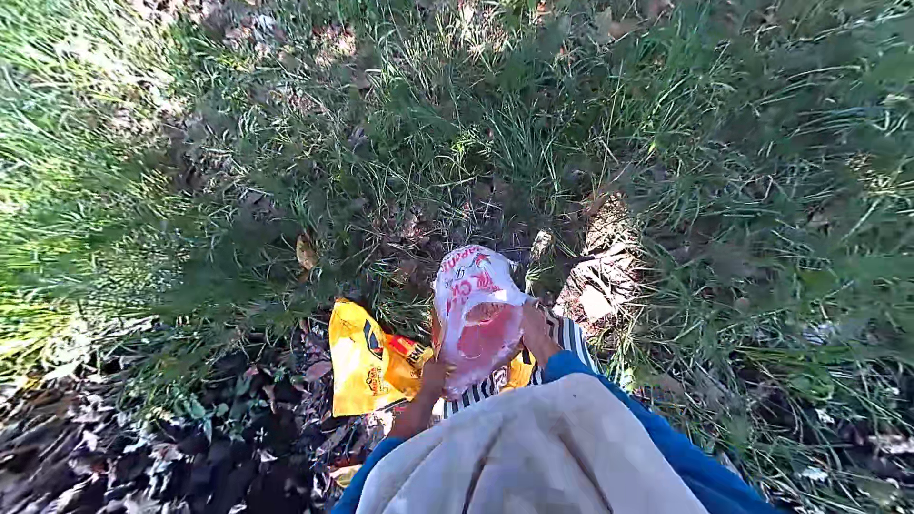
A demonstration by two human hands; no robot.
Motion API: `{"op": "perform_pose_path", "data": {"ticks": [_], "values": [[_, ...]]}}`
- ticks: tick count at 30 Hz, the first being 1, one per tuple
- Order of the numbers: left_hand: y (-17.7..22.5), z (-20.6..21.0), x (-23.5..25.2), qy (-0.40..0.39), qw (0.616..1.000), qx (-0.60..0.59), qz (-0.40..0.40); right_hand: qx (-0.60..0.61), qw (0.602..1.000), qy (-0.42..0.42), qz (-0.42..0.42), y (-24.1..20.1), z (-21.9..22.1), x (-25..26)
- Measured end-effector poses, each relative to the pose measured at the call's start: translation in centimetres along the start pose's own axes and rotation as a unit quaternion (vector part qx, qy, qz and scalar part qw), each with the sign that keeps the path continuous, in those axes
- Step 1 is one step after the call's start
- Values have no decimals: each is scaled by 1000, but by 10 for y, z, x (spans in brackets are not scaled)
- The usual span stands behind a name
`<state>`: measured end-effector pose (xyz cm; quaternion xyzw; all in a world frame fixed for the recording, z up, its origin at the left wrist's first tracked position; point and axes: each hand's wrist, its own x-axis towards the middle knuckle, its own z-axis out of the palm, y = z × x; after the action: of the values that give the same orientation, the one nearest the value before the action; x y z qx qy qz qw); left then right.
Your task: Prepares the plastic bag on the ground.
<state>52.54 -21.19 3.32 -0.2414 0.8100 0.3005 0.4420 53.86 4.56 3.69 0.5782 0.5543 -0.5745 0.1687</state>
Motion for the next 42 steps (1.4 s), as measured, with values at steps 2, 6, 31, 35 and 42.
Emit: {"op": "perform_pose_path", "data": {"ticks": [2,6,31,35,42], "values": [[-36,2,-3,2,999,-40,-16,-41,999,-12,5,22,6,-19],[-65,3,3,7,998,-54,-14,-72,997,6,3,49,8,-37],[-168,119,-99,-87,988,125,3,-20,998,38,54,241,-87,-81],[-181,101,-91,-79,985,145,46,105,992,73,20,271,-76,-94],[-217,112,-95,-65,987,133,64,94,993,70,-19,318,-73,-127]]}}
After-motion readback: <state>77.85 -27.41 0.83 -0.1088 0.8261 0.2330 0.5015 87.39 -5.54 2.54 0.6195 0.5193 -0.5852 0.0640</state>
